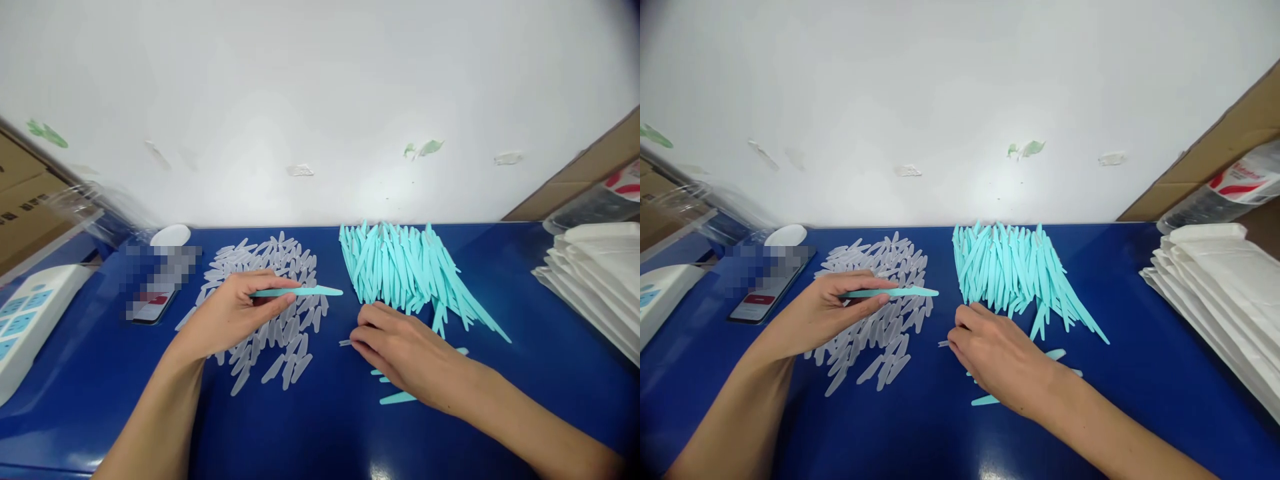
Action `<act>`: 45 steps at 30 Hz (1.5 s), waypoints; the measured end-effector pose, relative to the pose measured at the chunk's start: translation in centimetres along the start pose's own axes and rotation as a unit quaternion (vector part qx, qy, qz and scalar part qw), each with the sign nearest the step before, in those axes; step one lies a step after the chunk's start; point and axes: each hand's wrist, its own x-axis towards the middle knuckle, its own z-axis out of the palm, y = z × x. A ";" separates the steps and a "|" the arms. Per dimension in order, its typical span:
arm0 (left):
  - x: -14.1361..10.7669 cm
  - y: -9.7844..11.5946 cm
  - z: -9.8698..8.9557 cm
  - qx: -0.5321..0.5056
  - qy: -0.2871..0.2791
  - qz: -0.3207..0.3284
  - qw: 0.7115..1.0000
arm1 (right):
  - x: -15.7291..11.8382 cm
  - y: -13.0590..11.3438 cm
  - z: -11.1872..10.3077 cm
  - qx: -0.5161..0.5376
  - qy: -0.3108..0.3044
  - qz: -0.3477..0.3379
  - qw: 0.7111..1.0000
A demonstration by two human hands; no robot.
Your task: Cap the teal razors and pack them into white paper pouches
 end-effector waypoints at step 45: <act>0.0 0.9 1.2 -0.021 -0.083 0.024 0.996 | -0.5 2.5 -1.2 0.536 0.142 0.167 0.815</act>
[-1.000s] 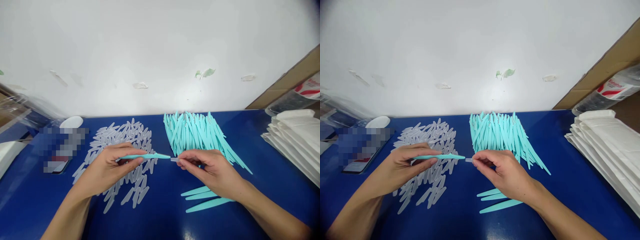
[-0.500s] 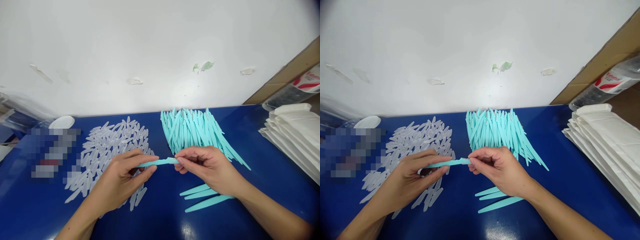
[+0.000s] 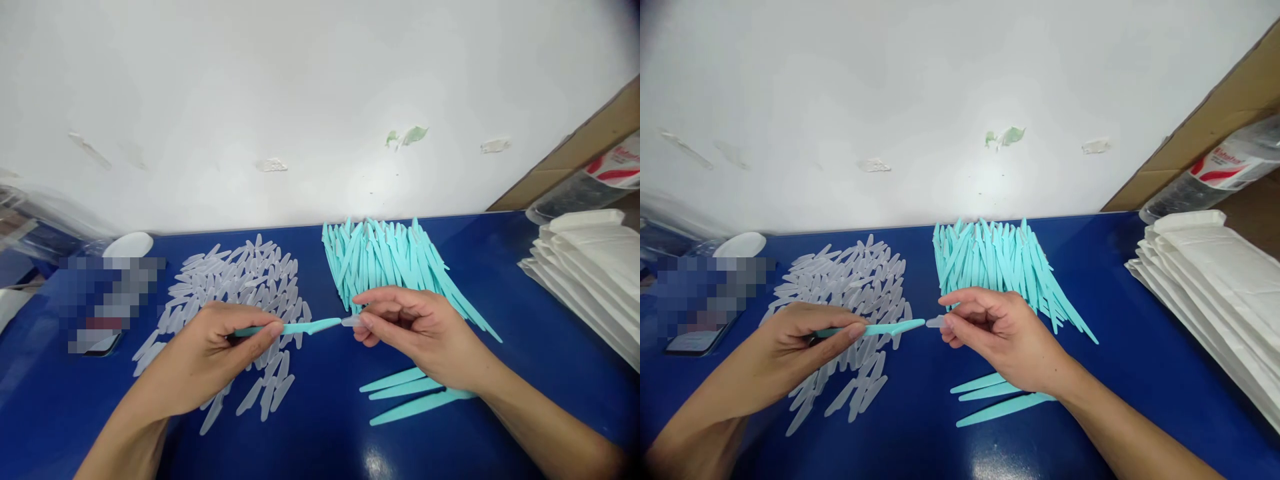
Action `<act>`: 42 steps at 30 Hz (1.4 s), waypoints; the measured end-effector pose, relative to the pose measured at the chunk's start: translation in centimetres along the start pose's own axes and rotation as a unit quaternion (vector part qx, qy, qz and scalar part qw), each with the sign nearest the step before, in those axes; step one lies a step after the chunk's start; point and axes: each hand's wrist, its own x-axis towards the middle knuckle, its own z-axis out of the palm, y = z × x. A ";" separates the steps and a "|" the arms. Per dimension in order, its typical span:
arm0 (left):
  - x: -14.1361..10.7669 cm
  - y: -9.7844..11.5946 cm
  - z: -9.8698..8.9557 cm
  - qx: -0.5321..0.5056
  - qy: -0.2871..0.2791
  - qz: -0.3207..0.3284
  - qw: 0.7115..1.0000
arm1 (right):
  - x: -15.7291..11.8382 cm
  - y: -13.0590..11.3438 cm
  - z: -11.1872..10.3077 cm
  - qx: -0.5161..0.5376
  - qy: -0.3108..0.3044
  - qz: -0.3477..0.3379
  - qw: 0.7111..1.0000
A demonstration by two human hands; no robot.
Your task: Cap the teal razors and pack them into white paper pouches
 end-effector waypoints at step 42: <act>5.8 5.6 15.1 0.119 0.033 0.127 0.984 | -0.3 -3.2 -5.8 -0.277 0.200 -0.074 0.937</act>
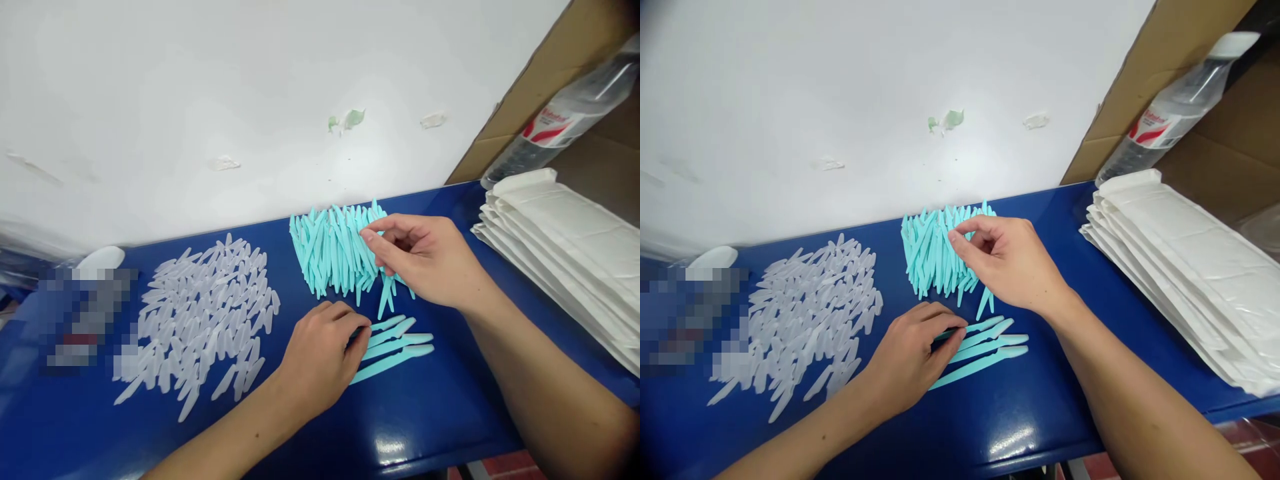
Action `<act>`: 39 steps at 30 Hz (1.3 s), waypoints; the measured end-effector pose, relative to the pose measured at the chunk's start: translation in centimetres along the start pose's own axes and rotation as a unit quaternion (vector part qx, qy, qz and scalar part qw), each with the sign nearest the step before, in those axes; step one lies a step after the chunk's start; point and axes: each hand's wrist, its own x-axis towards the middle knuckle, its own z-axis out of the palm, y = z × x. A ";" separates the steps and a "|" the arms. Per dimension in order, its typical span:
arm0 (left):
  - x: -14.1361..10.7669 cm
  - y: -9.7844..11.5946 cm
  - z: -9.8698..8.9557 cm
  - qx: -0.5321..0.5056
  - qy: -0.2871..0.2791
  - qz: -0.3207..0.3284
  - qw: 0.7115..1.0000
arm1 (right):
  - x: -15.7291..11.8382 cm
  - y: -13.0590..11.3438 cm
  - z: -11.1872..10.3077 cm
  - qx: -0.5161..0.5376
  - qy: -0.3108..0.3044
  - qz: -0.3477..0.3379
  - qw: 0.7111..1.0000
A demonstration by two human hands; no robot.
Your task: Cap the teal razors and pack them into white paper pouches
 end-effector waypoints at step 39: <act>-12.2 -2.8 -4.7 0.210 0.157 -0.084 0.961 | -4.7 -3.1 8.2 -0.149 -0.398 -0.145 0.894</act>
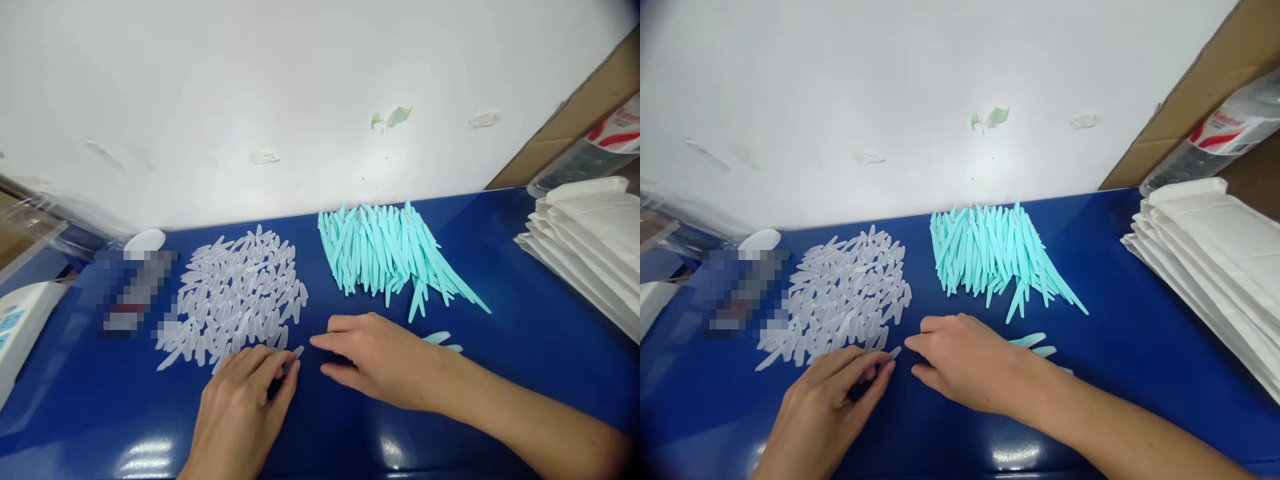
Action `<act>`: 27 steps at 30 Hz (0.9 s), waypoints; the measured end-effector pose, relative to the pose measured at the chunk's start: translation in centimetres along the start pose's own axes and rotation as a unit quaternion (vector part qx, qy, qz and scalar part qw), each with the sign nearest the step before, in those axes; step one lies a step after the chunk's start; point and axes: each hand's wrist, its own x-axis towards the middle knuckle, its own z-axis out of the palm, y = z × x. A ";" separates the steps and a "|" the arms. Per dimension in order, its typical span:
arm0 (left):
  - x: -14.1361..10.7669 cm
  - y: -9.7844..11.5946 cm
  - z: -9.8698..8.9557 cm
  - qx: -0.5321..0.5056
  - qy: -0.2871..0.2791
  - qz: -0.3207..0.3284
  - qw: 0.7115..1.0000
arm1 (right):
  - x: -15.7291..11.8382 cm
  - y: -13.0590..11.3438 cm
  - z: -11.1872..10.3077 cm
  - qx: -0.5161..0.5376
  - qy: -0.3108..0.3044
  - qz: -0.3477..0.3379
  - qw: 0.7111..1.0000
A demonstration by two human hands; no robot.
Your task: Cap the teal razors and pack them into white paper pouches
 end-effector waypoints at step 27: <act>20.9 0.5 4.2 -0.045 -0.136 -0.081 0.986 | 1.2 -0.1 1.6 -0.123 0.041 -0.086 0.988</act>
